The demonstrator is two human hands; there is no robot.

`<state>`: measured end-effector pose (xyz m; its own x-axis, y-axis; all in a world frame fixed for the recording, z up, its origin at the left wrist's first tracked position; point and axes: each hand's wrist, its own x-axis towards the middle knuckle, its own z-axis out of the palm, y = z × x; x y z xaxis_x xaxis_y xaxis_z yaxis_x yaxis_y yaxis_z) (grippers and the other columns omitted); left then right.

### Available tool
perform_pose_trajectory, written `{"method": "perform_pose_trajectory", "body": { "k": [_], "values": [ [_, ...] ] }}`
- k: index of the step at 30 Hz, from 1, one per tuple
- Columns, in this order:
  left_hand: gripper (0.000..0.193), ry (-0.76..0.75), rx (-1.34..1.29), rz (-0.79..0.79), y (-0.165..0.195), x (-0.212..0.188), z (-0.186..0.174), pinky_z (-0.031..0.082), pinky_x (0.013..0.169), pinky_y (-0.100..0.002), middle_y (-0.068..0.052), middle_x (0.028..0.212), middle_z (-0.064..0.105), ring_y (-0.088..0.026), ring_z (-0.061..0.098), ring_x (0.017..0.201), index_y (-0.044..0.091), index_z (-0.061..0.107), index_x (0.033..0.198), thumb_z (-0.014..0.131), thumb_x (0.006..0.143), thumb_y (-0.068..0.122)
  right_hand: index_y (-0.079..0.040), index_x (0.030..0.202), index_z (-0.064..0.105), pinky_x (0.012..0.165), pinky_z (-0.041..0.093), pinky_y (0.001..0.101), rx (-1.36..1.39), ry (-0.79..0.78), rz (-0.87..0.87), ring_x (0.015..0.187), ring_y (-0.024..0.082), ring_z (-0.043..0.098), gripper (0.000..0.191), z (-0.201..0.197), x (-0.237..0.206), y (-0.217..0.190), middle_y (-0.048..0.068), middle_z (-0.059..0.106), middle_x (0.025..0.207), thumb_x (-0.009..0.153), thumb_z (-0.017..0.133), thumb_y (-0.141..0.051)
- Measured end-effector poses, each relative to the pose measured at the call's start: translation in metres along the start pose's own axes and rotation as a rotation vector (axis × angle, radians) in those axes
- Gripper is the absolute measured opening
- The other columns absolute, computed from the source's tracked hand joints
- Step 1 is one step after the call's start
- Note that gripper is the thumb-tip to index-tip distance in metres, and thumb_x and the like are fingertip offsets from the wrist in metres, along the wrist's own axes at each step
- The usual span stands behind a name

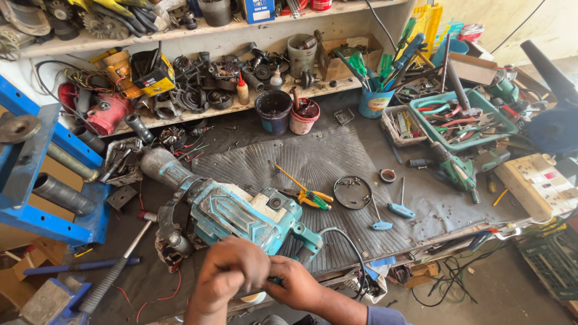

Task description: The person kneads an orange putty-like material in their hands, then works on a teal demolition hammer lying on the workbench, using a screwdriver to loosen and adjust a component on the tool's body and handling a small part and wire near the machine.

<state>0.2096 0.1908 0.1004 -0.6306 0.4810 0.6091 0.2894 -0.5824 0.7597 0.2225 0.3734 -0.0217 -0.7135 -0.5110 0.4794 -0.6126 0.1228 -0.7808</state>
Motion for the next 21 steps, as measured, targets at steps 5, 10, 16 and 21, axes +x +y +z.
{"method": "perform_pose_trajectory", "body": {
  "k": [5, 10, 16, 21],
  "values": [
    [0.024, 0.746, 0.939, 0.149, -0.031, -0.009, 0.05, 0.044, 0.064, -0.029, -0.009, 0.081, 0.054, -0.014, 0.054, 0.07, -0.003, 0.055, 0.091, 0.043, 0.098, 0.016, -0.001, 0.101, 0.07, 0.08, 0.057, 0.0388, 0.018, -0.009, 0.215, 0.091, 0.032, 0.07, 0.016, 0.001, 0.005, 0.002, 0.013, 0.068, 0.096, 0.086, 0.073, -0.006],
    [0.036, 0.217, -0.022, 0.073, -0.015, -0.002, 0.011, 0.041, 0.066, -0.029, -0.007, 0.078, 0.059, -0.014, 0.056, 0.073, 0.003, 0.055, 0.081, 0.053, 0.112, 0.02, -0.002, 0.098, 0.073, 0.084, 0.057, 0.039, -0.002, 0.038, 0.065, 0.095, 0.034, 0.071, 0.017, 0.002, 0.009, 0.001, 0.015, 0.071, 0.101, 0.082, 0.076, -0.004],
    [0.037, 0.508, 0.376, -0.04, -0.018, 0.006, 0.016, 0.042, 0.063, -0.027, -0.007, 0.076, 0.058, -0.015, 0.054, 0.069, -0.002, 0.06, 0.086, 0.046, 0.106, 0.026, -0.003, 0.099, 0.071, 0.079, 0.059, 0.0376, 0.053, -0.003, 0.332, 0.09, 0.032, 0.073, 0.018, 0.004, 0.011, 0.005, 0.013, 0.068, 0.095, 0.081, 0.076, -0.006],
    [0.038, 0.716, 0.803, 0.101, -0.025, 0.002, 0.047, 0.041, 0.057, -0.024, -0.007, 0.071, 0.054, -0.014, 0.051, 0.059, -0.005, 0.056, 0.082, 0.043, 0.101, 0.025, -0.003, 0.106, 0.071, 0.085, 0.057, 0.0413, 0.003, 0.04, 0.112, 0.1, 0.038, 0.07, 0.022, 0.007, 0.014, 0.016, 0.016, 0.07, 0.106, 0.085, 0.075, -0.005]
  ]
}}
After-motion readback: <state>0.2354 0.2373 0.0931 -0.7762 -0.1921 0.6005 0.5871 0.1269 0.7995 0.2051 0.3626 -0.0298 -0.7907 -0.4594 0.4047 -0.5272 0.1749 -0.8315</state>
